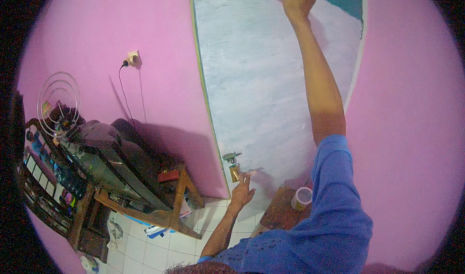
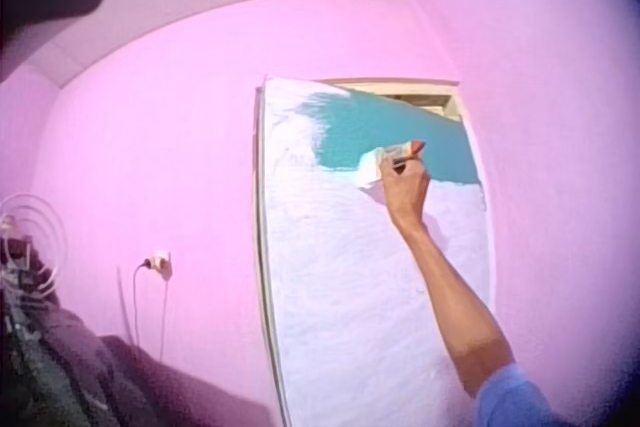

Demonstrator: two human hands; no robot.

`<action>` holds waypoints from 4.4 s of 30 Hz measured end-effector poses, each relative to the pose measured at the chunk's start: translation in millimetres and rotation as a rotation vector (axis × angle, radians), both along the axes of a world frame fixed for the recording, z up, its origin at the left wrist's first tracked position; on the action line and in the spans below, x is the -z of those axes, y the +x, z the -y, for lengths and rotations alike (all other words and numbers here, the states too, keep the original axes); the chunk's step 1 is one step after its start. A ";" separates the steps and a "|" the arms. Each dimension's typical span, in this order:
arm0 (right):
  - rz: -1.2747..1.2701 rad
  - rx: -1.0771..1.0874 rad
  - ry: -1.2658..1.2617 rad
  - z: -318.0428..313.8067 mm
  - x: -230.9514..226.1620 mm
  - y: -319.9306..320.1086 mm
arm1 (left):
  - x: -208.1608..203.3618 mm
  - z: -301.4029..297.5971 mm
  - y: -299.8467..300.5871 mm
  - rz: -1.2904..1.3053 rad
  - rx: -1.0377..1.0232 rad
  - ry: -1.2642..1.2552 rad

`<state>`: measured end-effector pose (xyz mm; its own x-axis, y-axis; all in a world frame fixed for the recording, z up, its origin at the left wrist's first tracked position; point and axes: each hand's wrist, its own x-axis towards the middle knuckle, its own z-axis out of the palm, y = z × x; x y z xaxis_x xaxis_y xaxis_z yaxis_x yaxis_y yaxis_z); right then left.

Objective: The person paints a door with green paint using a brush. They repeatedly dip the brush into a container on a small stool and apply paint to the upper section of the door in horizontal strokes.

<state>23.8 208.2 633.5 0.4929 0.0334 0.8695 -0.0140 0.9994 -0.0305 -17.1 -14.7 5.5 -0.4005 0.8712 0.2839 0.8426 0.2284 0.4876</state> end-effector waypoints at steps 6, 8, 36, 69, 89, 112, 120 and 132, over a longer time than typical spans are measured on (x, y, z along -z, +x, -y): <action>-0.045 0.217 0.181 47.1 -15.1 -38.3 | -3.6 -7.0 -4.4 0.020 0.012 0.003; 0.017 0.177 0.242 76.2 -15.5 -67.9 | 1.2 -5.1 -7.4 0.060 0.004 -0.015; 0.117 -0.002 0.122 102.2 27.3 -58.7 | 8.8 -8.0 -9.3 0.015 0.023 0.013; 0.108 -0.273 0.339 137.2 43.0 -94.1 | 5.1 -1.8 -14.0 0.009 0.038 0.017; -0.015 0.112 0.369 130.7 -73.1 -92.6 | 7.0 -8.2 -9.8 0.027 0.052 0.043; 0.060 0.252 0.157 69.5 -106.1 -60.3 | 0.3 -3.7 -8.7 0.068 0.025 -0.007; 0.076 -0.109 0.092 147.3 -121.4 -92.7 | 7.4 -1.2 -11.9 0.054 0.016 0.040; -0.002 0.161 -0.098 32.8 -114.6 -18.1 | 8.2 -3.5 -9.4 0.032 -0.001 0.030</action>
<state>5.7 175.4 748.1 0.5006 0.0382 0.8649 0.1457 0.9811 -0.1276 -26.5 -11.2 -2.6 -0.4107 0.8621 0.2968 0.8261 0.2141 0.5212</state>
